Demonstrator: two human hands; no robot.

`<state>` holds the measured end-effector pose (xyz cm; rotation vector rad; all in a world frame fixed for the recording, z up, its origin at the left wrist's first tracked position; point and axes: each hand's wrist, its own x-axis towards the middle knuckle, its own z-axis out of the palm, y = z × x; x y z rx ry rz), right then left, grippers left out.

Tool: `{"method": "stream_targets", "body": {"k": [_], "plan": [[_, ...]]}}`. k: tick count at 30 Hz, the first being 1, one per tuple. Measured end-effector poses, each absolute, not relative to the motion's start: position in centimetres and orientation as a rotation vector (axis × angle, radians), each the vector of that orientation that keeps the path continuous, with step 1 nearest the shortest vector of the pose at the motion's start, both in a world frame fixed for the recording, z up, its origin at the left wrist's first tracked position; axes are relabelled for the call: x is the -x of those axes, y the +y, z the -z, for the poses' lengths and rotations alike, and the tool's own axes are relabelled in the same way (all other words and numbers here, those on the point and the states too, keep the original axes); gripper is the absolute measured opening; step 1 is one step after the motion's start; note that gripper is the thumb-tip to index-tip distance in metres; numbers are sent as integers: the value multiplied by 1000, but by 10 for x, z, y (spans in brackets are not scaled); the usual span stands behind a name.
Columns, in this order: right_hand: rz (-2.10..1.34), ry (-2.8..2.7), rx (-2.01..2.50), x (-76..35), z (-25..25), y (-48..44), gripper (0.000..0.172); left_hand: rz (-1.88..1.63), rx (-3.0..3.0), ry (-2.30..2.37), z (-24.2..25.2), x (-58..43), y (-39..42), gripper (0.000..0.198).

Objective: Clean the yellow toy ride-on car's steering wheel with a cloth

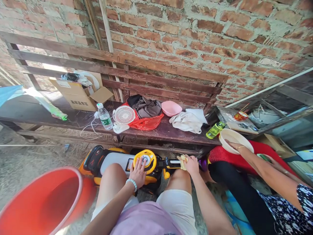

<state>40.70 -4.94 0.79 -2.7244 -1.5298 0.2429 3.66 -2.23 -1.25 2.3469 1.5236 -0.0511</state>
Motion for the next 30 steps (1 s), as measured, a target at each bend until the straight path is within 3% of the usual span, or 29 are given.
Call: {"method": "stream_targets", "body": {"k": [4,9,13,24,30], "plan": [[-309,-1493,2831,-407,-16,-43,35,59,-2368,1538,12,-39,-21,74],[-682,-1874,2576,-351,-31,-6,23,162,-2393,1530,10,-39,-19,73],[-818,-1897,2555,-344,-40,11,22,189,-2392,1537,10,-38,-19,72],[-717,-1574,2816,-407,-33,8,28,235,-2346,1503,13,-39,-15,75],[-800,-1544,2474,-359,-17,16,8,238,-2369,1514,14,-40,-16,74]]}}
